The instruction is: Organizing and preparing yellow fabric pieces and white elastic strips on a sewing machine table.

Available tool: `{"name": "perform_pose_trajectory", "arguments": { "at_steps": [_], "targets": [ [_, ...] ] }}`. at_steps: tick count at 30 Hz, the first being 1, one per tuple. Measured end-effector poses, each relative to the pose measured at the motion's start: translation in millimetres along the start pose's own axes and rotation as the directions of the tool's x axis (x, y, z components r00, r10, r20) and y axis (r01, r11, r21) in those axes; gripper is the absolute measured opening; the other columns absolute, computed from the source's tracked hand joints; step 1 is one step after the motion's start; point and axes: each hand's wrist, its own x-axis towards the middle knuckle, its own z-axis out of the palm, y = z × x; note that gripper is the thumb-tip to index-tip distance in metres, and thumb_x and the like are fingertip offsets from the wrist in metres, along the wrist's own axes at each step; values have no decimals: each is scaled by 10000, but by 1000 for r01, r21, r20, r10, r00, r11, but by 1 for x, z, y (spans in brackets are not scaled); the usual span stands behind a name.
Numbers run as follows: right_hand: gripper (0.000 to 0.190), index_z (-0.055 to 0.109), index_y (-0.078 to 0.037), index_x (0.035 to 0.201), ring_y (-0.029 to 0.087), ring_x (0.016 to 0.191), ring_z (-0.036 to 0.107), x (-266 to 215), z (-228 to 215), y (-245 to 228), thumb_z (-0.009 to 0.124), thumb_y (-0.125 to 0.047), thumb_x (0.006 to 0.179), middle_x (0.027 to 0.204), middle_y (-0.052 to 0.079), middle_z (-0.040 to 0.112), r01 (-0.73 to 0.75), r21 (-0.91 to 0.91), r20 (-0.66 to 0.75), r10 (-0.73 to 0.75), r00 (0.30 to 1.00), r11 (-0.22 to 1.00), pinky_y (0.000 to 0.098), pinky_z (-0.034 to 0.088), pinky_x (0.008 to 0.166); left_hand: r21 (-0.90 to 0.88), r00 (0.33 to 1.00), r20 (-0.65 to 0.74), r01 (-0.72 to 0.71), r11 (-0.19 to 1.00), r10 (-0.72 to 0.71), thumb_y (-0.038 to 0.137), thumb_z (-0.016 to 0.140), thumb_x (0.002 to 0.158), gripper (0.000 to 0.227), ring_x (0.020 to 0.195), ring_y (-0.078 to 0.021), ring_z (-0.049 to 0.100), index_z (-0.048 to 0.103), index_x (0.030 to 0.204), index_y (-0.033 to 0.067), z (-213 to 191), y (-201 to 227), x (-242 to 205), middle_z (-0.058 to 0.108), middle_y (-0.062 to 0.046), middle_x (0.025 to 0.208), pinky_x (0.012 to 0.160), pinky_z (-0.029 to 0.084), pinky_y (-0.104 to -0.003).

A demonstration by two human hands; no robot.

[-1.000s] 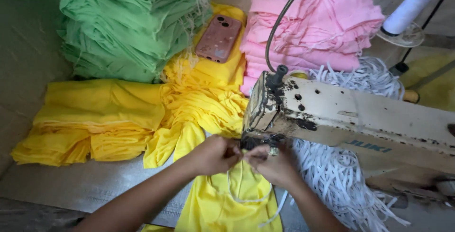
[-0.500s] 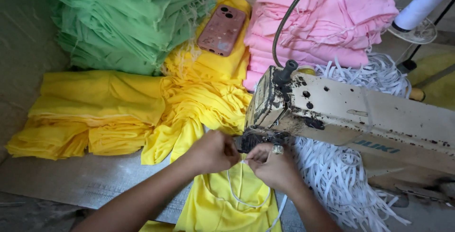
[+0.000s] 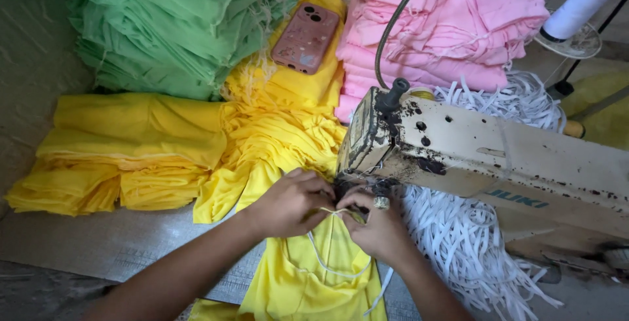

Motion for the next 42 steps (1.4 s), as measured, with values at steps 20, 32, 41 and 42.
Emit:
{"name": "perform_pose_trajectory", "arguments": {
  "at_steps": [20,32,41,42],
  "targets": [
    [724,523,-145,1456,238,544,773,17,23,42,605,23,756,1359,177,556,347,-759,-23,-556,831,551,727,353,1093,269,932,188,-351,897,308,22,758,831,214,1049,-252,628,712,1017,116,-13,-48,15,656,-44,1067,892,531,-422],
    [614,415,-141,1526,269,589,814,8,18,26,505,-113,919,1427,181,471,289,-737,51,-375,925,611,708,169,1192,309,963,174,-253,917,207,133,740,876,145,1032,-214,614,766,1016,159,-8,-43,10,664,-5,1060,860,473,-394],
    [692,339,-259,1574,670,1320,372,-4,0,-8,452,-78,916,1465,146,476,145,-693,16,-187,982,706,762,181,1178,427,990,140,-53,903,-8,216,718,911,129,1076,-219,612,770,1028,198,-7,-12,17,685,-27,1150,866,467,-401],
    [674,265,-302,1602,584,1418,288,-11,-10,-20,410,-147,962,1416,205,517,101,-672,62,-80,995,733,693,147,1223,362,999,47,7,932,-25,153,699,936,99,1009,-244,641,761,1002,114,-8,1,20,695,-72,1065,875,542,-414]
  ]
}}
